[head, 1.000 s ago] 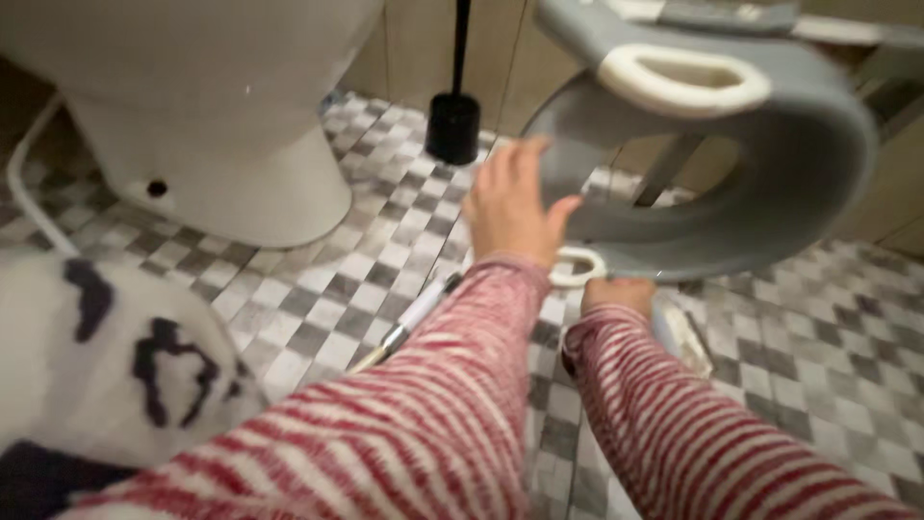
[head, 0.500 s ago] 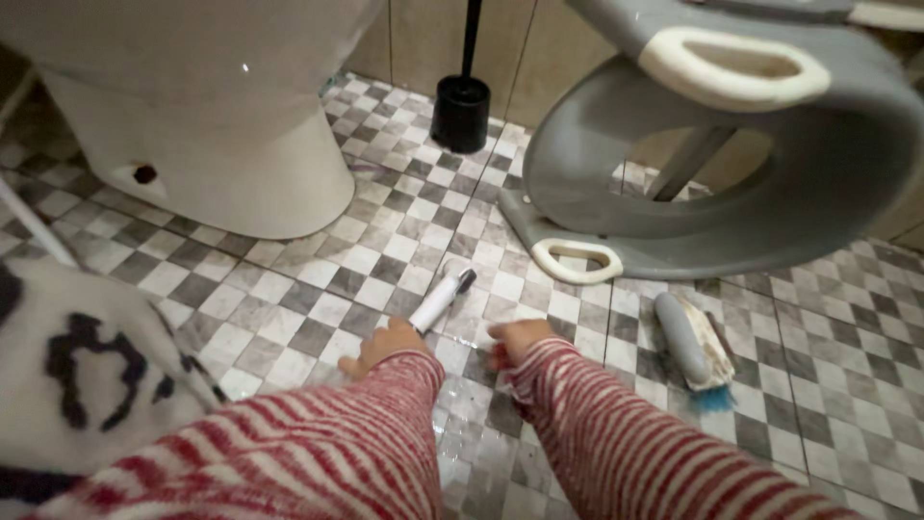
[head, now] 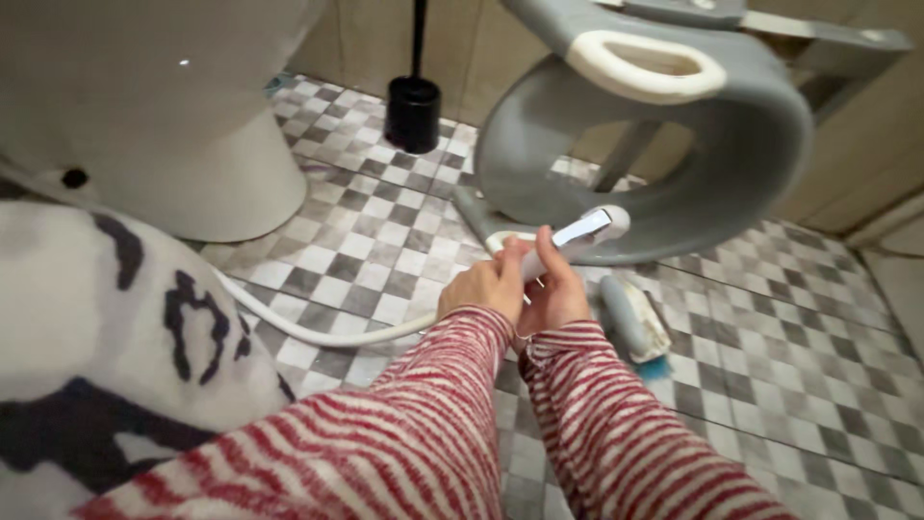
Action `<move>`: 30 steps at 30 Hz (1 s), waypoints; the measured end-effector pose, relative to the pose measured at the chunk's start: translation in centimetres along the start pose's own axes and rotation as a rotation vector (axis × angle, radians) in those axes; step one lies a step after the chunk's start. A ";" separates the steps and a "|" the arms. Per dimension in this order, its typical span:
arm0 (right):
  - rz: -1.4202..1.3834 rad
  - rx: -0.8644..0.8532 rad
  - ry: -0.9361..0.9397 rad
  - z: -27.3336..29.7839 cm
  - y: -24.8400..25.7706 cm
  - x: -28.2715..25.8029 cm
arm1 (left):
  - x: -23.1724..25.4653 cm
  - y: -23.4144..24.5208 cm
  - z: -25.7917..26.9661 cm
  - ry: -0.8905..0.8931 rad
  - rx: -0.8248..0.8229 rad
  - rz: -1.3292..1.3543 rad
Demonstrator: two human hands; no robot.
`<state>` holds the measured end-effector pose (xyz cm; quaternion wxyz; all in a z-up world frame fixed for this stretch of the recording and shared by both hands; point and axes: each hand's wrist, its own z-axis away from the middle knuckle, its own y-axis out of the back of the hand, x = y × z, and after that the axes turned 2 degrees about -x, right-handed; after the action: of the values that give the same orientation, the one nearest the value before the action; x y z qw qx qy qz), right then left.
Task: The person cleans a disassembled potty chair by wiping the frame and seat with a cloth, then rinses a part with a hand-held sprayer while sitting on the floor.
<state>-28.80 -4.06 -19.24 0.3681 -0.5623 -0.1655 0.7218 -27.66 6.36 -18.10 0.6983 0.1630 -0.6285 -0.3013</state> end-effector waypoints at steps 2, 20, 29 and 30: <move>0.240 0.063 -0.050 1.6 -0.3 -1.6 | 1.1 0.0 0.1 0.170 0.040 -0.073; 1.048 0.154 0.328 -5.3 3.7 2.2 | 0.0 -1.2 3.0 0.361 0.239 -0.004; 1.007 0.316 0.380 -3.8 4.2 2.8 | -1.0 -2.7 2.4 0.314 0.155 -0.047; 1.008 0.320 0.381 -3.6 4.3 2.9 | -1.0 -2.7 2.4 0.312 0.152 -0.047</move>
<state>-27.14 -5.51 -25.13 0.0818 -0.6294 0.3044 0.7103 -30.63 5.26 -20.17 0.7658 0.2746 -0.5297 -0.2400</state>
